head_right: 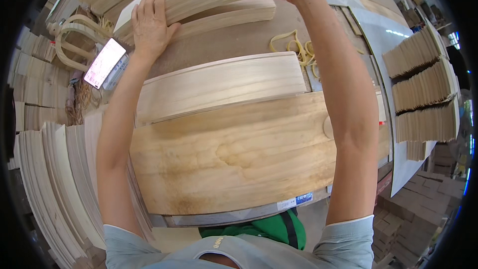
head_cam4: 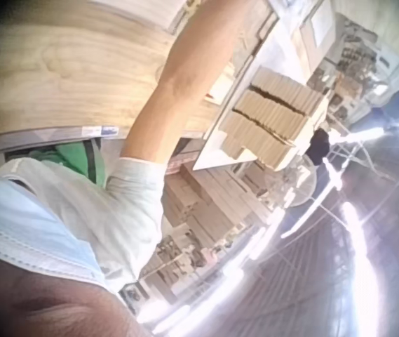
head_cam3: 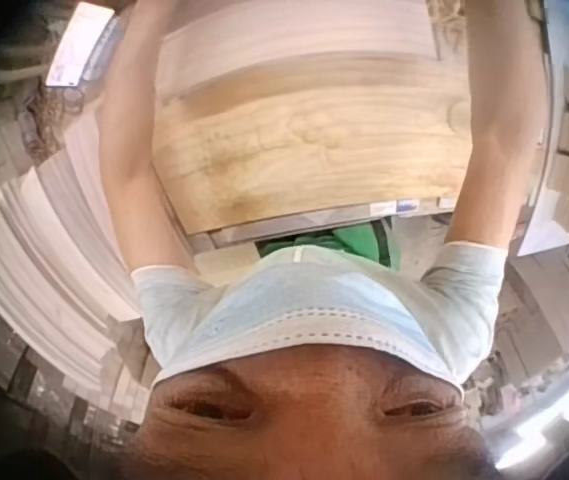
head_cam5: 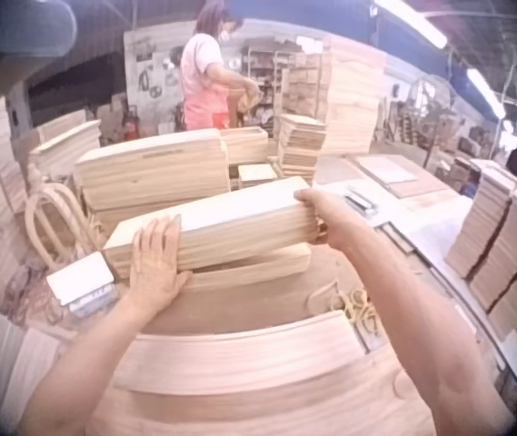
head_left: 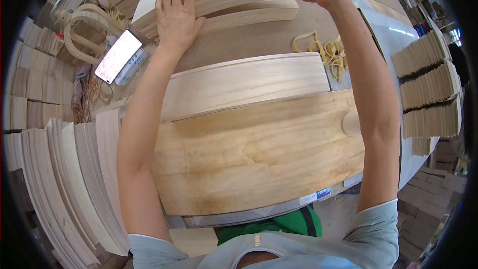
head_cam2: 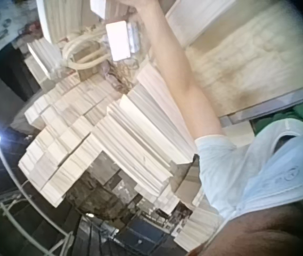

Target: The recorder applies glue to wooden planks and assembles them into rectangular boxes, occasionally moving stacks of wood components.

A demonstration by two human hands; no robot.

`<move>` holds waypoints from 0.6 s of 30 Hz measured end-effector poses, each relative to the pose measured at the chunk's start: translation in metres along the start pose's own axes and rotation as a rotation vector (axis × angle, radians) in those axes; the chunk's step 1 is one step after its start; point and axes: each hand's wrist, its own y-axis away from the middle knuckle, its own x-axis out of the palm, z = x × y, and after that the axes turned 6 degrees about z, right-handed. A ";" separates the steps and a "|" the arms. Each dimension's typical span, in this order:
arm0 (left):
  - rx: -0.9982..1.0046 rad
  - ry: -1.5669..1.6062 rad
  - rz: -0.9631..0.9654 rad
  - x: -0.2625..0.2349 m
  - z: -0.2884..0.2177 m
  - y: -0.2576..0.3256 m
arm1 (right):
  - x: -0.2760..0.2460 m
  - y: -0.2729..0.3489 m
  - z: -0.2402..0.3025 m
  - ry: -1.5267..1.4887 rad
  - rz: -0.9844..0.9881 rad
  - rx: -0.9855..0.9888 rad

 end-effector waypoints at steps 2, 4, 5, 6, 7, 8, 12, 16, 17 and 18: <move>-0.011 0.009 -0.046 0.000 0.012 0.004 | 0.008 0.011 0.011 0.082 0.086 -0.030; 0.018 0.034 -0.066 -0.001 0.019 -0.001 | 0.012 0.022 0.019 0.125 0.077 -0.052; 0.042 0.062 -0.079 -0.003 0.025 -0.003 | 0.013 0.031 0.024 0.173 0.071 -0.068; 0.045 0.056 -0.082 -0.012 0.028 -0.004 | 0.010 0.038 0.027 0.263 0.082 -0.126; 0.068 0.070 -0.087 -0.026 0.029 -0.009 | 0.003 0.047 0.032 0.259 0.075 -0.128; 0.090 0.081 -0.091 -0.040 0.031 -0.011 | -0.005 0.057 0.037 0.284 0.093 -0.158; 0.149 0.162 -0.021 -0.150 0.028 -0.011 | -0.020 0.108 0.039 0.211 0.095 -0.334; -0.006 0.638 0.436 -0.217 0.022 -0.016 | -0.053 0.128 0.012 0.204 0.236 -0.558; -0.083 0.842 0.652 -0.223 0.027 -0.014 | -0.056 0.140 0.009 0.402 0.178 -0.625; -0.101 0.952 0.691 -0.222 0.031 -0.009 | -0.056 0.148 0.005 0.401 0.187 -0.606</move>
